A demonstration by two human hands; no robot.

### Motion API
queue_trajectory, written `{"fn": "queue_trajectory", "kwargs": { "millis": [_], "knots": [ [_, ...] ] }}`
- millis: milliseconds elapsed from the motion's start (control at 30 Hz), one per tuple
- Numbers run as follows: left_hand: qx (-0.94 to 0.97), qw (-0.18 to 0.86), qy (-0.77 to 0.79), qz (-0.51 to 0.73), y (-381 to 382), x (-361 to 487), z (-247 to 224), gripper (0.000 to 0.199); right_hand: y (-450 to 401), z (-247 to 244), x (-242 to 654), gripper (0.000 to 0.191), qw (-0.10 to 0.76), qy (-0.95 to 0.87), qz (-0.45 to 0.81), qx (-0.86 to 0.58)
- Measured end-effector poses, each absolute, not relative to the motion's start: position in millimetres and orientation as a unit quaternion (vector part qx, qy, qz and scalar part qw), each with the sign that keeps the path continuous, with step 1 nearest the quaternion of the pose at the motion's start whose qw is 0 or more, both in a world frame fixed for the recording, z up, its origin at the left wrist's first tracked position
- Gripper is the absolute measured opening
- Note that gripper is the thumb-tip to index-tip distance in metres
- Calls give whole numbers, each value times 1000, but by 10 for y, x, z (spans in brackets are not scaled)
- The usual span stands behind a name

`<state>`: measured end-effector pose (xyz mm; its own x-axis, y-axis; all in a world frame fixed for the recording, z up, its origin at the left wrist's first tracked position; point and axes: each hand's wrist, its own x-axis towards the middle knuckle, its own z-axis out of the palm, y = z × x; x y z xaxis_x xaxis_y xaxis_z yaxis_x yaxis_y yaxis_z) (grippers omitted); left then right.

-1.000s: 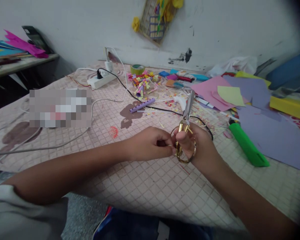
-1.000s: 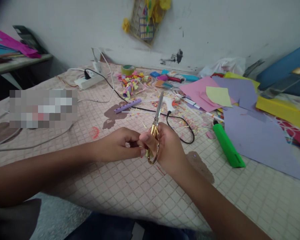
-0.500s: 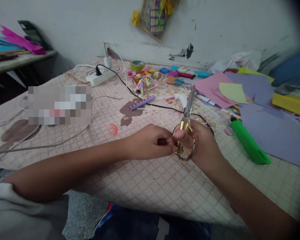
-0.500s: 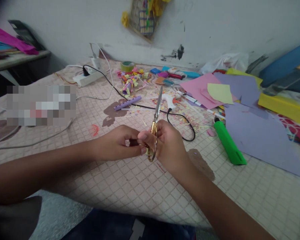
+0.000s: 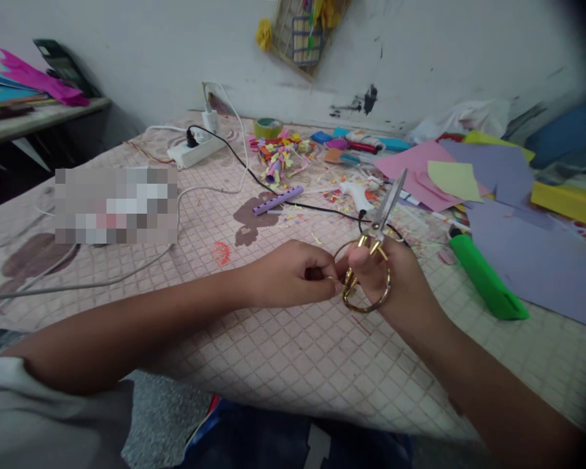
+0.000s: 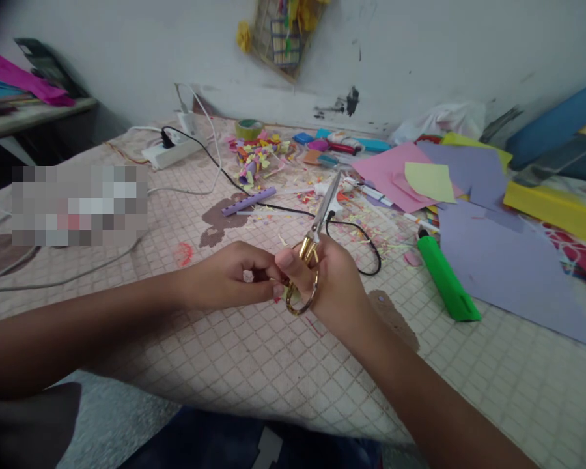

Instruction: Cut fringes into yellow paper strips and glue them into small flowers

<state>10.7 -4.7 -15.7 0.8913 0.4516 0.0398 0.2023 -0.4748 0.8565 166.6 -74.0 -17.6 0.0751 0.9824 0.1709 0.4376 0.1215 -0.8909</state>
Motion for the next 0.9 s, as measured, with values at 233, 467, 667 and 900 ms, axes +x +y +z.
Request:
{"fn": "queue_trajectory", "kwargs": {
  "millis": [233, 467, 667, 900],
  "knots": [
    [855, 468, 183, 131, -31, 86, -150, 16, -771, -149, 1663, 49, 449, -575, 349, -588],
    [858, 467, 168, 131, -13, 73, -128, 14, -802, -115, 1654, 48, 464, -554, 373, -582],
    [866, 458, 146, 135, 1, 66, -142, 12, -806, -126, 1657, 47, 474, -541, 372, -586],
    [868, 453, 150, 139, -10, 65, -129, 13, -786, -161, 1681, 47, 468, -545, 409, -563]
  ]
}}
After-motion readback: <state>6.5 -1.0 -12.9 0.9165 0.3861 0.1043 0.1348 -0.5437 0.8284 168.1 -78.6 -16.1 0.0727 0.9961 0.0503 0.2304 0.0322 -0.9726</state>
